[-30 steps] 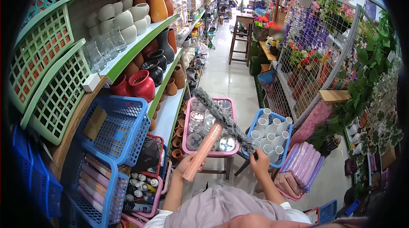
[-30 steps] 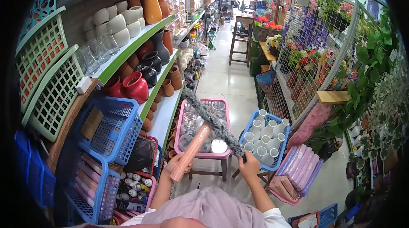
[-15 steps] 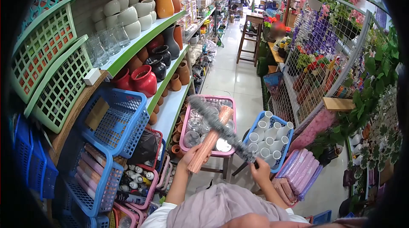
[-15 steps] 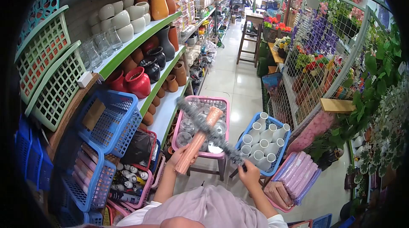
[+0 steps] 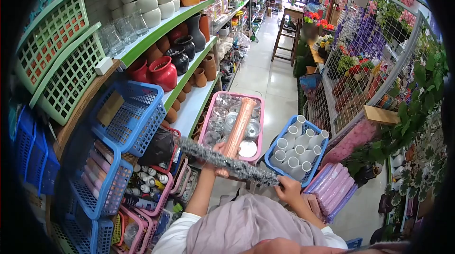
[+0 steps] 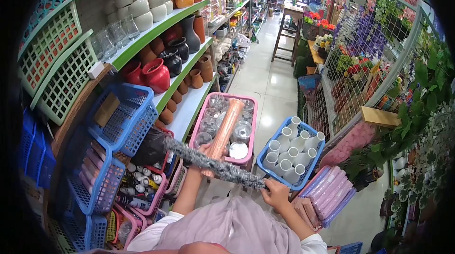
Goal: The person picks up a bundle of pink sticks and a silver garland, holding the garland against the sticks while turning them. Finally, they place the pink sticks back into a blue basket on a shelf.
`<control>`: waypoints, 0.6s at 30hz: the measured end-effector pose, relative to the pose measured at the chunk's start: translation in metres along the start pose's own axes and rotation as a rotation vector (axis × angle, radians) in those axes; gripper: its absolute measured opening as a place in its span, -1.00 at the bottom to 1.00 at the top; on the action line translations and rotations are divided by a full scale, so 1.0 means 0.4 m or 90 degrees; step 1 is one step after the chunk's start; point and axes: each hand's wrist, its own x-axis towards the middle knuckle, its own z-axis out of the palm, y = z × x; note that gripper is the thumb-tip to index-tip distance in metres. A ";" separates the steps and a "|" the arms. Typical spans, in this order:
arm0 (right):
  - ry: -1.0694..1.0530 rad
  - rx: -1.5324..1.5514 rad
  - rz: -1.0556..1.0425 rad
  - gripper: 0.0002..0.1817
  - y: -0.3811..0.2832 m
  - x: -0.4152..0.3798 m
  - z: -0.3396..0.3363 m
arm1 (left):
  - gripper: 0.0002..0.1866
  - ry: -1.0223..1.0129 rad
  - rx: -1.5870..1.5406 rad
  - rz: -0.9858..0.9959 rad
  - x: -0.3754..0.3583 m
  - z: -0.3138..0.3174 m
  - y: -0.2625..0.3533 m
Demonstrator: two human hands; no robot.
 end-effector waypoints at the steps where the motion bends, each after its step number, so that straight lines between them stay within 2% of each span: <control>1: 0.012 0.010 0.014 -0.68 0.005 -0.004 0.004 | -0.39 0.044 0.009 0.000 0.002 -0.019 -0.001; 2: 0.024 0.021 0.028 -0.67 0.007 -0.007 0.004 | -0.39 0.088 0.019 0.001 0.002 -0.038 0.000; 3: 0.037 0.022 0.021 -0.66 0.007 -0.006 0.000 | -0.37 0.000 0.006 -0.022 0.006 -0.004 -0.008; 4: 0.034 0.024 0.021 -0.66 0.009 -0.010 -0.001 | -0.42 0.000 0.081 0.049 0.004 0.019 -0.013; 6: 0.019 0.015 0.039 -0.66 0.017 -0.018 -0.002 | -0.48 0.179 0.139 0.103 -0.005 0.079 -0.027; 9: 0.024 0.014 0.041 -0.65 0.022 -0.028 -0.005 | -0.50 0.230 0.104 0.128 0.000 0.125 -0.051; 12: 0.033 0.026 0.033 -0.65 0.020 -0.034 -0.014 | -0.46 0.203 0.124 0.194 0.007 0.109 -0.055; 13: 0.036 0.037 0.024 -0.65 0.018 -0.036 -0.018 | -0.42 0.150 0.098 0.157 0.005 0.101 -0.050; 14: 0.037 0.038 0.024 -0.65 0.017 -0.039 -0.021 | -0.42 0.150 0.100 0.156 0.008 0.093 -0.055; 16: 0.017 0.016 -0.036 -0.65 0.017 -0.044 -0.029 | -0.36 0.082 0.050 0.235 0.019 0.131 -0.070; 18: 0.011 0.009 -0.025 -0.65 0.014 -0.033 -0.037 | -0.30 0.100 0.037 0.217 0.022 0.138 -0.074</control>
